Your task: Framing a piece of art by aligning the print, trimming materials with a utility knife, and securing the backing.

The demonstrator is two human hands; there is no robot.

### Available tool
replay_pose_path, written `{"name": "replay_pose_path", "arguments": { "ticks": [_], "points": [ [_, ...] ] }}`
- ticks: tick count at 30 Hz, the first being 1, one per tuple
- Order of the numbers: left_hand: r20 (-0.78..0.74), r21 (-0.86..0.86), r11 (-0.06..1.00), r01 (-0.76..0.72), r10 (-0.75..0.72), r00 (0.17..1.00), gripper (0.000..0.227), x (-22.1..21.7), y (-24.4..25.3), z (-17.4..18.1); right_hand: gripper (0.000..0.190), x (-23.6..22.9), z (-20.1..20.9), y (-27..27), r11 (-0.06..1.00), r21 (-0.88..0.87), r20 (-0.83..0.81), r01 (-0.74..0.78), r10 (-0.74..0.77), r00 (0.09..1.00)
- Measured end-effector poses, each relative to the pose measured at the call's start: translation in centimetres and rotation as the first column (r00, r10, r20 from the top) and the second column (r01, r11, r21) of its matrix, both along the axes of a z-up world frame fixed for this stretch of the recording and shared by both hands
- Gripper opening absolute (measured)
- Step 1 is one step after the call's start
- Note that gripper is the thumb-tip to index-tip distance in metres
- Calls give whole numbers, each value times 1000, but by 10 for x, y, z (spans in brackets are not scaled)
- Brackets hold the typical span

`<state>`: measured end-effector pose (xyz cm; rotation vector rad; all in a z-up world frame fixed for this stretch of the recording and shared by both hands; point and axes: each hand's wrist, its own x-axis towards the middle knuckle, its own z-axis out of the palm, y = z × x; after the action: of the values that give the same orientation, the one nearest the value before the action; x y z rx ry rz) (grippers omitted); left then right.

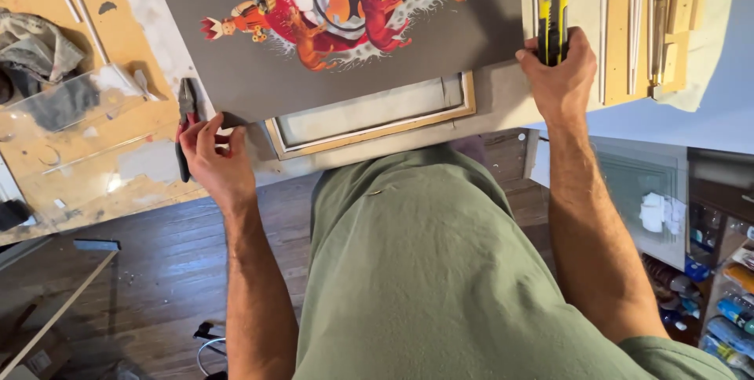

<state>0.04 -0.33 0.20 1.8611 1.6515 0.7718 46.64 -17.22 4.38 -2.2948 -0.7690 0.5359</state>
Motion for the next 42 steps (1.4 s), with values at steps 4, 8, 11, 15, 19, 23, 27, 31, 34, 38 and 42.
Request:
{"name": "replay_pose_path", "arguments": {
  "ticks": [4,8,11,15,19,23,27,31,34,38,42],
  "points": [
    [3,-8,1000,0,0,1000,32,0,1,1,30,1,1,-8,997,-18,-6,-71,70,997],
    [-35,12,1000,7,-7,999,32,0,1,0,36,13,-24,-22,982,-107,162,-156,172,972],
    [-44,21,999,24,-23,999,31,-1,0,3,37,15,-30,-23,973,-101,240,-206,225,944],
    [-33,6,1000,25,-25,999,30,-1,0,4,33,15,-30,-21,968,-123,254,-220,245,935],
    [-22,8,1000,19,-19,1000,30,0,0,3,33,20,-33,-22,954,-121,323,-273,298,898],
    [-25,-11,1000,10,-10,1000,29,0,1,4,36,20,-28,-21,931,-70,338,-359,361,869],
    [-27,-23,1000,-1,0,1000,27,1,1,6,40,24,-31,-23,922,-55,338,-382,378,862],
    [-28,0,1000,7,-7,1000,28,-1,1,3,38,25,-28,-21,926,-79,291,-369,376,880],
    [-41,-3,1000,4,-4,999,27,0,1,4,40,28,-32,-23,923,-115,292,-366,384,876],
    [-48,34,999,33,-32,998,27,-2,1,2,41,29,-33,-22,918,-91,311,-387,395,864],
    [-47,43,998,55,-53,997,30,-3,0,1,39,28,-32,-22,926,-108,297,-361,377,877]
  ]
}}
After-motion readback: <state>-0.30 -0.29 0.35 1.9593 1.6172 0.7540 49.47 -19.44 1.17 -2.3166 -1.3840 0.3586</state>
